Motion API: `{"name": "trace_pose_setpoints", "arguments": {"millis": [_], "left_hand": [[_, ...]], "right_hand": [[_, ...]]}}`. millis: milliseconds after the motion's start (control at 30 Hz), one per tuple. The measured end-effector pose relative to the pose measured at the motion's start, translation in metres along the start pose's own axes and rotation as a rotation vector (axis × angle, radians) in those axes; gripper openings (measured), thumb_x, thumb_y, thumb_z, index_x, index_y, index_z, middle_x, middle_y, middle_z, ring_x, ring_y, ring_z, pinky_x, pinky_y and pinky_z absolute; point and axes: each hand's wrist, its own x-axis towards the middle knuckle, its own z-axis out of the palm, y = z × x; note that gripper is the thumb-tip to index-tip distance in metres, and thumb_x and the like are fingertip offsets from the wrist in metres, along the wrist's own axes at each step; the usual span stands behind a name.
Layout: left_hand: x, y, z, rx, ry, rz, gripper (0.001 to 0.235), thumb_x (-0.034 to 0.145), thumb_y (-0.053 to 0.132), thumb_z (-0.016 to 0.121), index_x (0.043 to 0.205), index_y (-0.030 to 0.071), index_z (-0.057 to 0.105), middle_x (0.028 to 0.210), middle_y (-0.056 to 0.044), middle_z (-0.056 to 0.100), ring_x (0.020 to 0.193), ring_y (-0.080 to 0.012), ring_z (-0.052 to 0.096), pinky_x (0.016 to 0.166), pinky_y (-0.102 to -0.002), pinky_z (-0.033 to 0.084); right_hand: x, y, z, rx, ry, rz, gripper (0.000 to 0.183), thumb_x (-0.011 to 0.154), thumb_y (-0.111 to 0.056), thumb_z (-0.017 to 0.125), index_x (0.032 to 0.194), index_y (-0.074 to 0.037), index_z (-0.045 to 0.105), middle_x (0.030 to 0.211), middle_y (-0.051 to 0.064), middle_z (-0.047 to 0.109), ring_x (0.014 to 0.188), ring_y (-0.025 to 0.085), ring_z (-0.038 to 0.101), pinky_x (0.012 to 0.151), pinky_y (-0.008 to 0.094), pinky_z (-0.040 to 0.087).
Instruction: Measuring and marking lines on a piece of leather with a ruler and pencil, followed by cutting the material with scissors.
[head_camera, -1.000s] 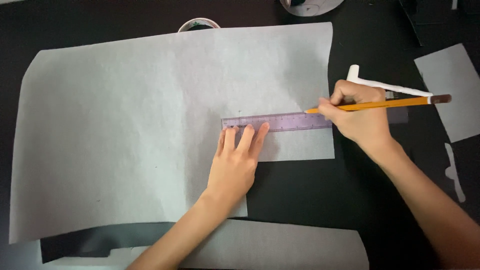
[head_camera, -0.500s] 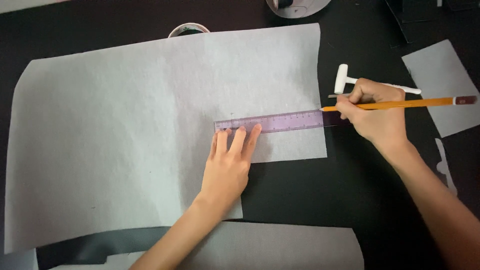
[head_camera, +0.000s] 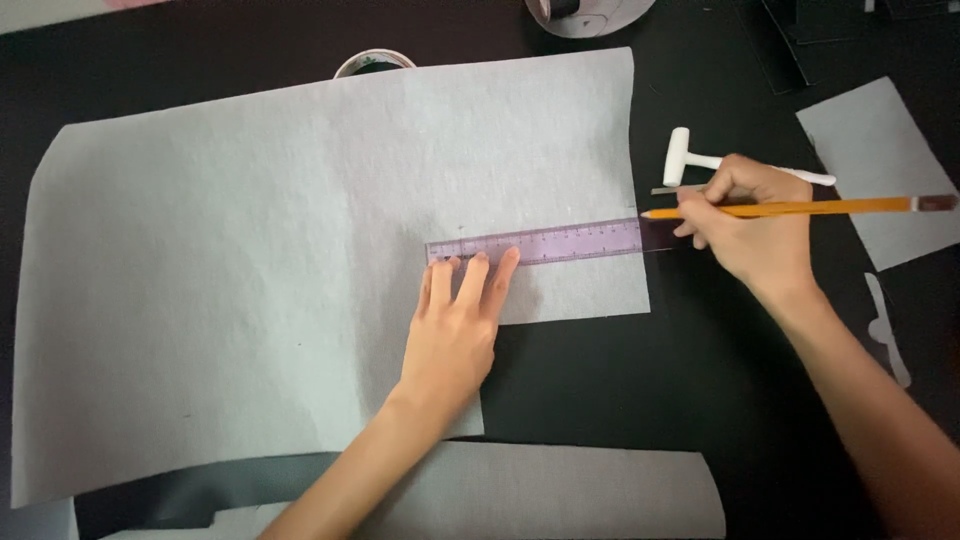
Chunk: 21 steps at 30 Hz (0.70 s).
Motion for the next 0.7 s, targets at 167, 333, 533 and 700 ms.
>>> {"name": "trace_pose_setpoints", "arguments": {"millis": [167, 333, 533, 700], "left_hand": [[0.003, -0.004, -0.003, -0.046, 0.088, 0.040, 0.072, 0.073, -0.016, 0.054, 0.140, 0.009, 0.060, 0.109, -0.009, 0.050, 0.089, -0.0296, 0.047, 0.094, -0.045, 0.052], [0.001, -0.001, -0.021, -0.150, 0.174, 0.123, 0.047, 0.083, -0.009, 0.054, 0.122, 0.010, 0.071, 0.097, -0.007, 0.050, 0.085, -0.0280, 0.050, 0.075, -0.040, 0.046], [-0.015, 0.001, -0.044, -0.342, 0.134, 0.252, 0.024, 0.080, 0.001, 0.070, 0.104, 0.008, 0.069, 0.099, -0.005, 0.054, 0.092, -0.0242, 0.049, 0.083, -0.038, 0.050], [-0.039, -0.011, -0.083, -0.454, 0.189, 0.241, 0.031, 0.091, 0.000, 0.062, 0.121, 0.003, 0.067, 0.116, -0.010, 0.057, 0.098, -0.0291, 0.053, 0.086, -0.044, 0.048]], "right_hand": [[-0.011, 0.028, -0.012, 0.094, -0.072, -0.110, 0.028, 0.118, -0.022, 0.044, 0.108, -0.002, 0.061, 0.101, 0.014, 0.069, 0.099, 0.021, 0.067, 0.100, 0.036, 0.044], [-0.038, -0.010, -0.027, -0.335, -0.305, -0.379, 0.036, 0.083, -0.016, 0.079, 0.116, -0.005, 0.068, 0.133, 0.022, 0.069, 0.126, 0.035, 0.067, 0.110, 0.053, 0.052], [-0.070, 0.002, -0.033, -0.489, -0.283, -0.446, 0.026, 0.078, -0.013, 0.087, 0.097, -0.014, 0.069, 0.127, 0.002, 0.075, 0.114, 0.020, 0.066, 0.095, 0.039, 0.047], [-0.081, -0.004, -0.042, -0.418, -0.254, -0.566, 0.037, 0.081, 0.000, 0.082, 0.081, -0.012, 0.047, 0.090, 0.004, 0.067, 0.092, 0.020, 0.065, 0.091, 0.038, 0.049]]}}
